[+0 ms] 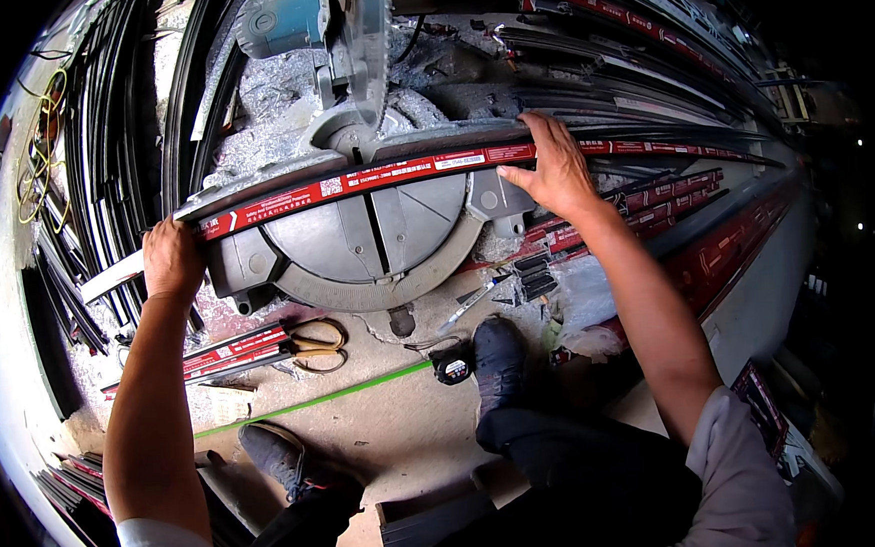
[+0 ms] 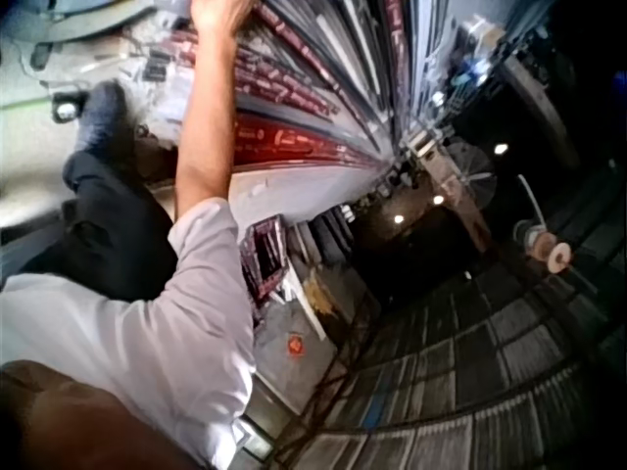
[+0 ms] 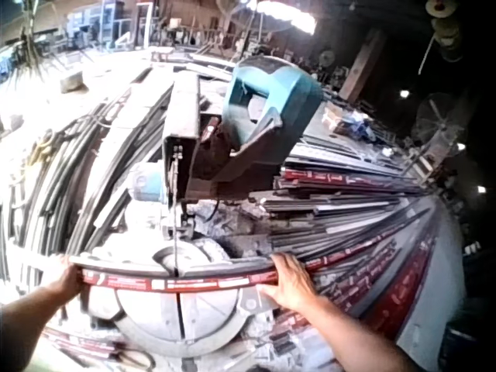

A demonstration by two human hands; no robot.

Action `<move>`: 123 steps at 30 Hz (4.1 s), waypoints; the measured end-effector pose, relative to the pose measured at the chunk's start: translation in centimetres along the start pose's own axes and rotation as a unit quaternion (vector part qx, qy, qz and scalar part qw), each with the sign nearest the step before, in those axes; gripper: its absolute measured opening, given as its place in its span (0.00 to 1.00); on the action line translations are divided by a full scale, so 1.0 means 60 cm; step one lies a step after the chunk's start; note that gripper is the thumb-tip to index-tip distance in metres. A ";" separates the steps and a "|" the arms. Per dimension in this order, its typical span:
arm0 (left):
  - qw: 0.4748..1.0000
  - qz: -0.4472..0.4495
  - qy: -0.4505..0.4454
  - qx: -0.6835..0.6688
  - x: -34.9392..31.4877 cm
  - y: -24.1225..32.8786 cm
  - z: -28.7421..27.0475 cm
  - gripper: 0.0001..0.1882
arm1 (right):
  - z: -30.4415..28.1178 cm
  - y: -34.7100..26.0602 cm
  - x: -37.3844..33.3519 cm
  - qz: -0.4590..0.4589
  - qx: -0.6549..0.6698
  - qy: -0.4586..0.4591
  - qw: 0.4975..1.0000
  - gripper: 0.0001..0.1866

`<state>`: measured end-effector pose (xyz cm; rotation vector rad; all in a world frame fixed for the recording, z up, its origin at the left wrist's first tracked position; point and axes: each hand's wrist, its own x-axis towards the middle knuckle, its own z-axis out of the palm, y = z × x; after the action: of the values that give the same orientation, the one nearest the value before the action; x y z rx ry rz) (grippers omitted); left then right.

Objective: The person measures and marks red aluminum profiles with a tape measure and marker, then cuts them using a miter saw. The cut pieces are placed into a window frame assembly on the floor.

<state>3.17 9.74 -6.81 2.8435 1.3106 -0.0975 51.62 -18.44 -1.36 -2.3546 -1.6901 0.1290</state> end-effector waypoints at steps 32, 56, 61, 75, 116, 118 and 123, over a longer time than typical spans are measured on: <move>0.999 -0.042 -0.022 -0.027 0.011 0.003 0.014 0.06 | -0.009 -0.008 0.013 -0.002 -0.042 -0.007 0.999 0.46; 0.995 0.013 0.090 0.043 0.014 -0.007 0.029 0.05 | -0.295 -0.105 0.171 -0.073 0.503 0.162 0.846 0.29; 0.997 -0.003 0.068 0.038 0.006 -0.022 0.036 0.05 | -0.413 -0.243 0.272 -0.014 0.573 0.053 0.818 0.18; 0.994 0.003 0.088 0.058 0.005 -0.022 0.024 0.05 | -0.434 -0.291 0.283 0.008 0.447 -0.050 0.893 0.16; 0.999 -0.036 0.012 0.003 0.007 0.002 0.021 0.07 | -0.224 -0.291 -0.095 -0.085 0.375 0.149 0.911 0.34; 0.999 -0.010 0.039 0.011 0.007 -0.014 0.033 0.09 | -0.224 -0.293 -0.094 -0.087 0.381 0.151 0.908 0.34; 0.998 0.032 0.046 0.032 0.004 -0.026 0.038 0.11 | -0.222 -0.293 -0.094 -0.091 0.388 0.149 0.905 0.34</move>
<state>2.01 10.86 -9.05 2.9743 1.2525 -0.0085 36.38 -20.33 15.43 -1.5322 -1.3534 0.3214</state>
